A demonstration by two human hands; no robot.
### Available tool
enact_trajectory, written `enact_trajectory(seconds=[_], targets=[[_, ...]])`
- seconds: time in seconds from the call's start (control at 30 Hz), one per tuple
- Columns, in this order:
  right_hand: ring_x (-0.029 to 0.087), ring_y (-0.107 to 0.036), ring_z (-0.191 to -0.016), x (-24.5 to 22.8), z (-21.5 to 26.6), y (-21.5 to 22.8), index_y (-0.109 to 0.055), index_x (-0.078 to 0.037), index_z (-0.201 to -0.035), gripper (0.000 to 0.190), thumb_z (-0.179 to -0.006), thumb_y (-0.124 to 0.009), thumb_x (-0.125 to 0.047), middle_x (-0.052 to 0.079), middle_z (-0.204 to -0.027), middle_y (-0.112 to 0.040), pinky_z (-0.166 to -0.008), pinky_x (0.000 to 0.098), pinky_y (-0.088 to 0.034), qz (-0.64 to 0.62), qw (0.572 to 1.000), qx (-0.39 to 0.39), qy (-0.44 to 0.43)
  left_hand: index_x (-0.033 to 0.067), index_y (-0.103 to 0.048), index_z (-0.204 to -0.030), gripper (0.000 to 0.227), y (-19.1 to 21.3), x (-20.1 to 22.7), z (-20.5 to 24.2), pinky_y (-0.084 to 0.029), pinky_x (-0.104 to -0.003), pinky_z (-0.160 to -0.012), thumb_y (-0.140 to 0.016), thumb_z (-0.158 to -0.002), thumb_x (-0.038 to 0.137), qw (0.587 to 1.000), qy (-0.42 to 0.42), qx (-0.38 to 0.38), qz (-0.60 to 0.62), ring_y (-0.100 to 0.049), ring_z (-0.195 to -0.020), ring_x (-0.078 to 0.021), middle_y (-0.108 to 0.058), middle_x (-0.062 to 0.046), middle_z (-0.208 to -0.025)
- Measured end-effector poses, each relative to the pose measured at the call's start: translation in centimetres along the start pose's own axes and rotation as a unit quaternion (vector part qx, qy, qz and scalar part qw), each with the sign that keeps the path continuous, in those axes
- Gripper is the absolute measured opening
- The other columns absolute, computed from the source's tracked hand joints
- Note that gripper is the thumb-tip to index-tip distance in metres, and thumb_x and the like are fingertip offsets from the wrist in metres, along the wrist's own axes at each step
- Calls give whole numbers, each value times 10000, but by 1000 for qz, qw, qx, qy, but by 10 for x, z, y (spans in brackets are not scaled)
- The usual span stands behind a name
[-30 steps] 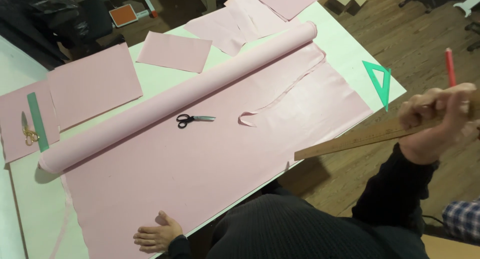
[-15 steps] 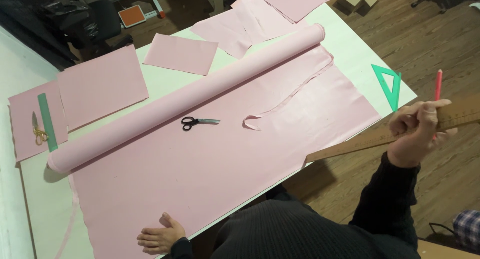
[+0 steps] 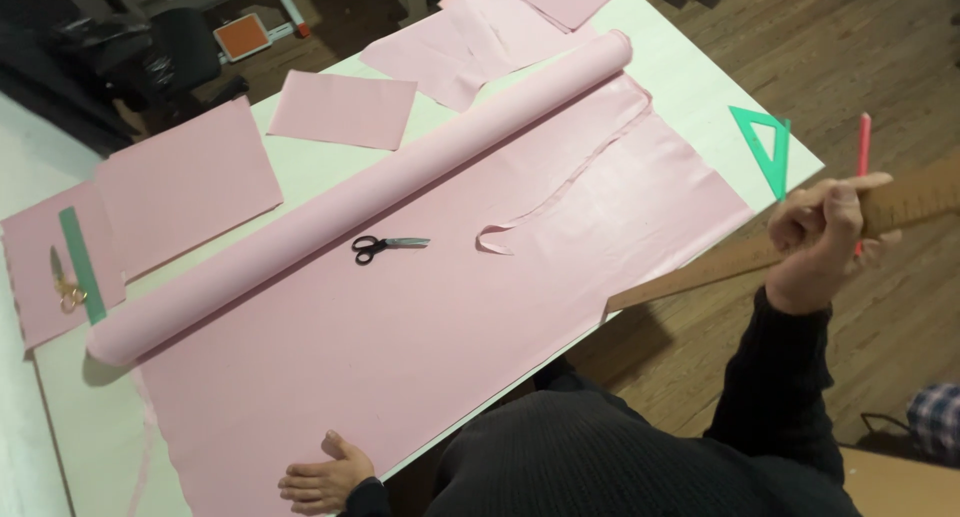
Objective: Measuring and cutting pieces of pink leather using a ruler, pencil, and scissors.
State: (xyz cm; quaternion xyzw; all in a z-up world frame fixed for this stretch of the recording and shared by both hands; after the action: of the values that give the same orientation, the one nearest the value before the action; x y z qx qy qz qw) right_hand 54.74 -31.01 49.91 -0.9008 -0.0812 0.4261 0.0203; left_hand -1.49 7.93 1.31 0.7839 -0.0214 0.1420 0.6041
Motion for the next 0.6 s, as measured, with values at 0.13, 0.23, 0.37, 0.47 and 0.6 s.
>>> enact_trajectory(seconds=[0.13, 0.23, 0.37, 0.47, 0.6], targets=[[66, -335, -422, 7, -4, 7, -426, -93, -868, 350, -1181, -553, -187, 0, -574, -384, -429, 247, -270, 9, 1000, 10, -6, -172, -311, -1539, 999, -2, -5, 2, -157, -673, -1264, -482, -1067, 692, 999, -17, 22, 44, -173, -1599, -535, -252, -402, -1676], [54, -315, -433, 9, -4, 5, -434, -85, -869, 364, -1186, -572, -200, 3, -581, -393, -447, 247, -263, -13, 1000, 2, -15, -161, -303, -1591, 1010, -6, -7, 1, -173, -683, -1246, -507, -1063, 675, 998, -2, 15, 63, -174, -1591, -541, -241, -405, -1678], [61, -357, -443, 10, -2, 4, -464, -83, -905, 326, -1168, -578, -240, 8, -590, -429, -398, 218, -264, -11, 1000, 9, -19, -168, -290, -1596, 1023, -13, -9, 0, -164, -687, -1221, -502, -1044, 668, 998, -5, 16, 54, -169, -1574, -549, -229, -410, -1670], [64, -368, -452, 12, -1, 5, -463, -83, -900, 336, -1162, -589, -251, 4, -591, -423, -399, 217, -272, -17, 999, 14, -30, -164, -298, -1592, 1018, -8, -6, 0, -165, -675, -1240, -496, -1046, 671, 999, -2, 12, 45, -182, -1577, -542, -242, -407, -1671], [64, -357, -452, 13, -1, 6, -442, -84, -883, 361, -1165, -601, -242, -4, -593, -400, -397, 228, -278, -25, 999, 13, -30, -167, -321, -1581, 1000, -2, -5, 0, -200, -660, -1258, -501, -1060, 668, 999, -2, 20, 34, -214, -1579, -534, -279, -399, -1663]])
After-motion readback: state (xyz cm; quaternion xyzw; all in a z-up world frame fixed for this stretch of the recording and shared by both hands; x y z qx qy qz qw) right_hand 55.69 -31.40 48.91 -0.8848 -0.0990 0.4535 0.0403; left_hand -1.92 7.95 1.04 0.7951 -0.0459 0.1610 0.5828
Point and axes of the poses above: each hand's wrist, its own z-axis away from the middle knuckle, its own y-axis out of the back of the hand, x = y × z, the point moved 8 cm from there along -z, towards the middle knuckle
